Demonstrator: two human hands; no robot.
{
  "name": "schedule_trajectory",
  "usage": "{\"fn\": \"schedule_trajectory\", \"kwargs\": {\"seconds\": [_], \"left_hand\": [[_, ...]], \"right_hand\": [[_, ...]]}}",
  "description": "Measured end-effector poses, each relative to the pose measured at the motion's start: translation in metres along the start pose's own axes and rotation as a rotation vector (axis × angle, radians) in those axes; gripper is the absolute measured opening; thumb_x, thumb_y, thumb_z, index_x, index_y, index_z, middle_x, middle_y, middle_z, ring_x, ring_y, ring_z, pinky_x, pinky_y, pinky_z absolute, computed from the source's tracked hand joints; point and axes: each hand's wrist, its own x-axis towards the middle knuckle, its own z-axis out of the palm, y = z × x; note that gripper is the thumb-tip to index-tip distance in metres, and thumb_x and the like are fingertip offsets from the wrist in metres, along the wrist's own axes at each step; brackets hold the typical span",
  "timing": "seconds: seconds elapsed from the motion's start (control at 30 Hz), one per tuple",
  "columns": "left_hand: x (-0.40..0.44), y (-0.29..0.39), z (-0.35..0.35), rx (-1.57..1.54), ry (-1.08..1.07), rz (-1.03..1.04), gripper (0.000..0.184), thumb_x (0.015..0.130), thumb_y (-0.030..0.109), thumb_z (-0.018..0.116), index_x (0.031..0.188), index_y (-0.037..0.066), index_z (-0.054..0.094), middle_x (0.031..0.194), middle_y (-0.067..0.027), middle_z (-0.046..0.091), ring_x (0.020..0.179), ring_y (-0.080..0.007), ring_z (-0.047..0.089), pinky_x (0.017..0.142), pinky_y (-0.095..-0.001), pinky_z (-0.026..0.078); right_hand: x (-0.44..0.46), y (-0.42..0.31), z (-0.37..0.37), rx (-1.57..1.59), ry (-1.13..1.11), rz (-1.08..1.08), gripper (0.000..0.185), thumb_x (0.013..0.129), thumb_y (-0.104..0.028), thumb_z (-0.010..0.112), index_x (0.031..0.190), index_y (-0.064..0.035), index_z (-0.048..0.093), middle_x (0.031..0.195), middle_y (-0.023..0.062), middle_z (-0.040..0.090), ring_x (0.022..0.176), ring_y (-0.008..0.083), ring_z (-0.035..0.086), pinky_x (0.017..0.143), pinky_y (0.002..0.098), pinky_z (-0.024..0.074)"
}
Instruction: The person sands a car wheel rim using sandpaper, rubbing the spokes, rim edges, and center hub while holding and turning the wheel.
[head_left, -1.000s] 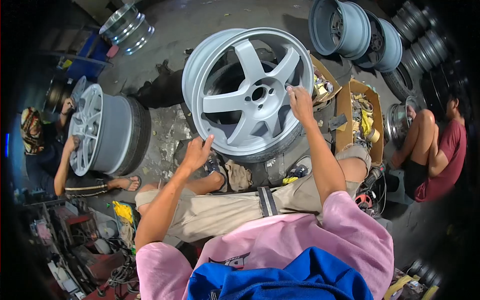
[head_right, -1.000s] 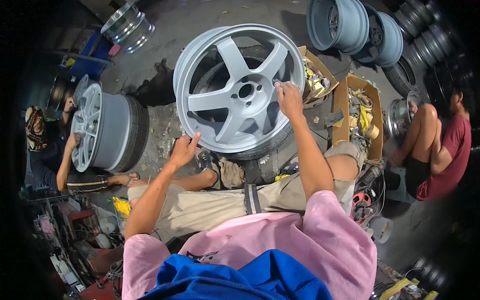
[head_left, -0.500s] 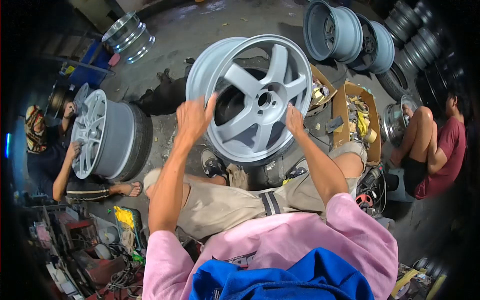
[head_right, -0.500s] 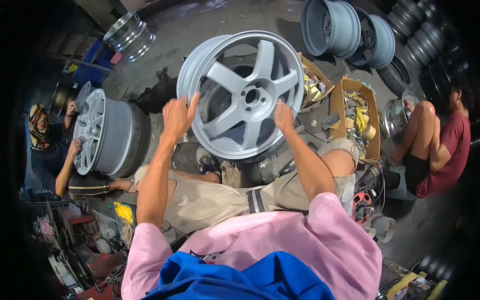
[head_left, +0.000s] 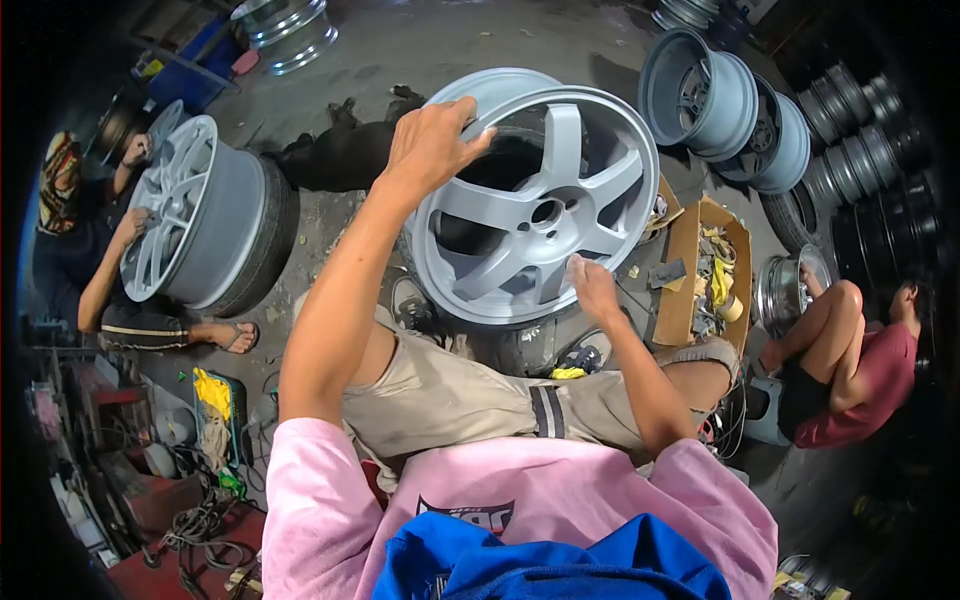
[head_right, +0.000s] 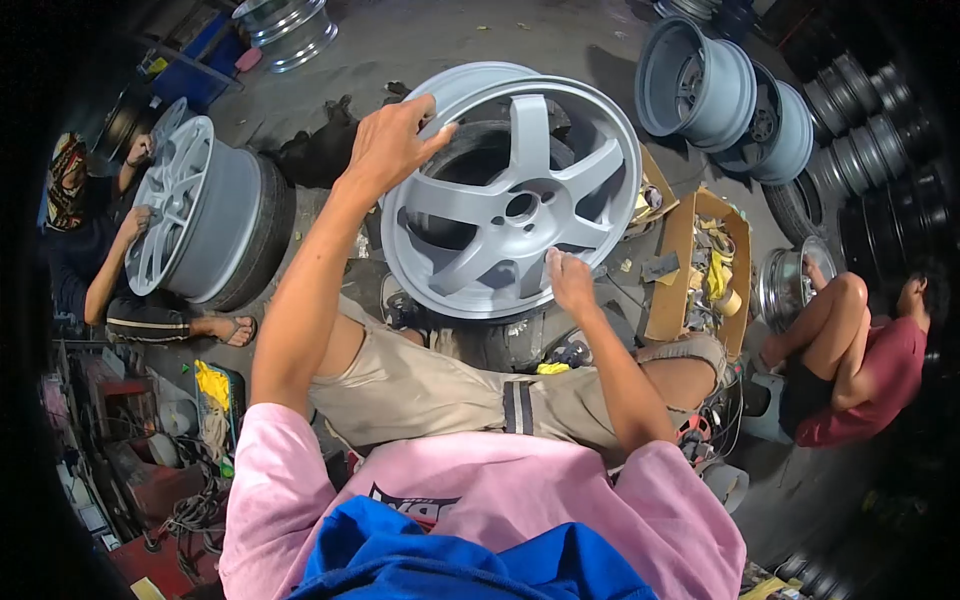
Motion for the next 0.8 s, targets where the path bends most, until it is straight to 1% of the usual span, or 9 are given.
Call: {"fn": "schedule_trajectory", "kwargs": {"seconds": [0.03,0.17,0.23,0.27,0.37,0.43,0.6,0.67,0.8], "left_hand": [[-0.004,0.002,-0.008,0.008,-0.069,-0.049,0.036,0.088,0.037,0.079,0.096,0.004,0.066,0.085,-0.0172,0.072,0.083,-0.0407,0.07,0.073,-0.0485,0.055],[-0.026,-0.01,-0.014,-0.006,0.011,-0.024,0.038,0.087,0.037,0.079,0.1,0.004,0.066,0.099,-0.0184,0.074,0.094,-0.0395,0.07,0.081,-0.0494,0.056],[-0.038,-0.018,-0.015,0.071,-0.08,-0.089,0.047,0.089,0.044,0.076,0.114,0.006,0.067,0.104,-0.0182,0.071,0.099,-0.0387,0.07,0.088,-0.05,0.055],[-0.044,-0.021,-0.016,0.071,-0.08,-0.092,0.047,0.089,0.044,0.076,0.114,0.006,0.067,0.104,-0.0182,0.071,0.099,-0.0387,0.07,0.088,-0.05,0.055],[-0.054,-0.023,-0.032,0.061,-0.474,-0.253,0.058,0.091,0.046,0.075,0.126,0.001,0.07,0.106,-0.0258,0.073,0.103,-0.0429,0.072,0.093,-0.051,0.055],[-0.063,-0.03,-0.041,0.01,-0.547,-0.282,0.056,0.091,0.046,0.076,0.122,0.0,0.072,0.104,-0.0264,0.074,0.101,-0.0425,0.073,0.092,-0.0504,0.056],[-0.068,-0.029,-0.062,-0.161,-0.593,-0.376,0.05,0.093,0.045,0.076,0.114,0.0,0.076,0.099,-0.0257,0.077,0.094,-0.04,0.076,0.087,-0.0466,0.058],[-0.067,-0.032,-0.064,-0.161,-0.593,-0.371,0.05,0.094,0.045,0.076,0.113,0.0,0.076,0.098,-0.0251,0.077,0.093,-0.0396,0.076,0.085,-0.046,0.058],[-0.067,-0.04,-0.057,-0.152,-0.572,-0.305,0.049,0.095,0.045,0.075,0.113,-0.001,0.076,0.097,-0.0241,0.077,0.089,-0.0389,0.076,0.083,-0.0454,0.058]], "right_hand": [[0.001,-0.008,-0.011,-0.123,0.065,-0.039,0.05,0.11,-0.036,0.052,0.088,0.005,0.069,0.082,0.0295,0.068,0.083,0.0501,0.066,0.078,0.058,0.0501],[-0.002,-0.087,-0.067,-0.358,0.058,-0.24,0.032,0.105,-0.025,0.062,0.098,0.0039,0.073,0.087,0.0249,0.065,0.083,0.0457,0.064,0.079,0.0544,0.0521],[0.011,-0.119,-0.08,-0.393,0.172,-0.735,0.025,0.098,-0.019,0.069,0.114,-0.0001,0.074,0.095,0.0179,0.061,0.088,0.037,0.063,0.08,0.0485,0.0523],[0.022,-0.133,-0.086,-0.392,0.17,-0.736,0.025,0.098,-0.019,0.069,0.114,-0.0001,0.074,0.095,0.0179,0.061,0.088,0.037,0.063,0.08,0.0485,0.0523],[0.062,-0.17,-0.1,-0.576,0.23,-1.085,0.035,0.096,-0.022,0.07,0.127,-0.0058,0.071,0.099,0.0117,0.059,0.093,0.0297,0.062,0.081,0.0446,0.051],[0.076,-0.184,-0.104,-0.822,0.194,-1.09,0.041,0.097,-0.025,0.069,0.134,-0.0088,0.068,0.098,0.0088,0.061,0.092,0.026,0.064,0.084,0.0411,0.051],[0.058,-0.15,-0.054,-0.747,0.117,-0.992,0.04,0.101,-0.026,0.066,0.136,-0.0077,0.069,0.093,0.0079,0.065,0.088,0.0251,0.067,0.075,0.0388,0.052],[0.04,-0.165,-0.027,-0.122,0.068,-0.479,0.034,0.103,-0.024,0.064,0.129,-0.005,0.073,0.087,0.01,0.069,0.083,0.0262,0.068,0.069,0.0397,0.0521],[0.031,-0.182,-0.029,0.294,-0.168,-0.122,0.03,0.105,-0.022,0.062,0.125,-0.0037,0.075,0.082,0.0098,0.07,0.075,0.0268,0.068,0.066,0.0398,0.0521]]}}
